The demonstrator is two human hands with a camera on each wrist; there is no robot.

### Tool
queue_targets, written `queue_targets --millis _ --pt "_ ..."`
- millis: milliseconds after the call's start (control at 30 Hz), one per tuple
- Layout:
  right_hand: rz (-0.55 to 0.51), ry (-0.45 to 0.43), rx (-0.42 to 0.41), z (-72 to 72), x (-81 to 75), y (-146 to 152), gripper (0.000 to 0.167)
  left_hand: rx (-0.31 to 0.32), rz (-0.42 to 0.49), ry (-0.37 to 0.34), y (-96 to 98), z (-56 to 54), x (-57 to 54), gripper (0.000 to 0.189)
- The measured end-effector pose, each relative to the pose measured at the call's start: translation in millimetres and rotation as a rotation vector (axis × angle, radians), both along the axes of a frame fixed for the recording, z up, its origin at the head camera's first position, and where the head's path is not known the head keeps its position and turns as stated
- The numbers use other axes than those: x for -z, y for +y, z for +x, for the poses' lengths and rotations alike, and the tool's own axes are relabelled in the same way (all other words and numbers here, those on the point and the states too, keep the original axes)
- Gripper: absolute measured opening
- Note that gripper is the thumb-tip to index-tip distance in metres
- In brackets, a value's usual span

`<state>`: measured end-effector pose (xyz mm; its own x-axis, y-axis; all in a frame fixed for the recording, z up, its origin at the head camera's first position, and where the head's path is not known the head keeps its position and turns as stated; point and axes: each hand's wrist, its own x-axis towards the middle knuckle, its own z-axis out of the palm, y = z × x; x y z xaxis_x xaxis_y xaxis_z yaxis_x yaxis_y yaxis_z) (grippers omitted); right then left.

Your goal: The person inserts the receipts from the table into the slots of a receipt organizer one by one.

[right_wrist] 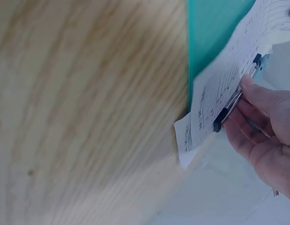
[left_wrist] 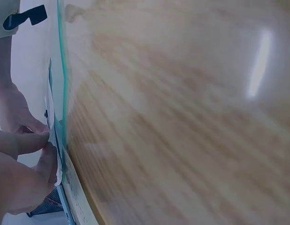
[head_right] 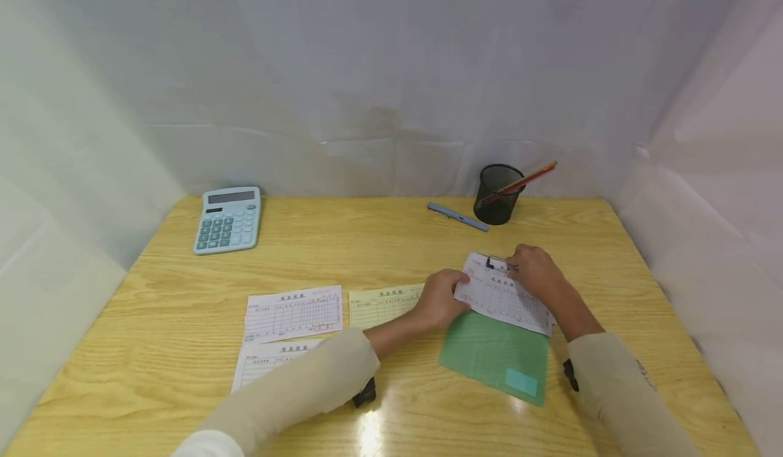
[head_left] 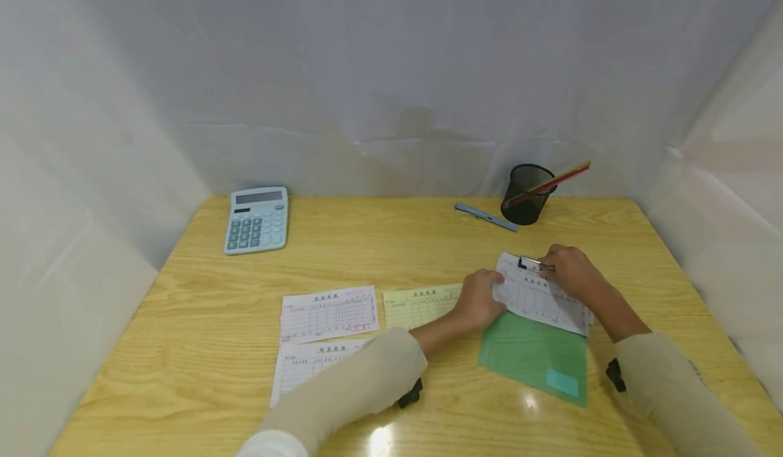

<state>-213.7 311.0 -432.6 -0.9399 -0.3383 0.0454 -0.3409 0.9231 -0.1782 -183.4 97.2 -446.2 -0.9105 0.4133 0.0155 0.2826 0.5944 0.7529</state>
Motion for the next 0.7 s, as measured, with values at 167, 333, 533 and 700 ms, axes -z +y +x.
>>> queue_targets --millis 167,333,533,700 --pt "0.018 0.028 -0.018 -1.0 3.0 1.3 0.021 0.043 -0.047 0.026 0.5 -6.6 1.7 0.048" --pt "0.049 0.072 -0.054 -0.3 5.5 1.1 0.019 0.07 -0.056 0.013 2.6 -10.2 2.7 0.05" --pt "0.031 0.083 -0.068 1.9 5.5 -0.4 0.019 0.086 -0.09 -0.05 5.2 -12.2 2.1 0.055" --pt "0.032 0.092 -0.082 2.3 6.2 0.6 0.02 0.103 -0.109 -0.067 6.2 -12.6 0.7 0.06"
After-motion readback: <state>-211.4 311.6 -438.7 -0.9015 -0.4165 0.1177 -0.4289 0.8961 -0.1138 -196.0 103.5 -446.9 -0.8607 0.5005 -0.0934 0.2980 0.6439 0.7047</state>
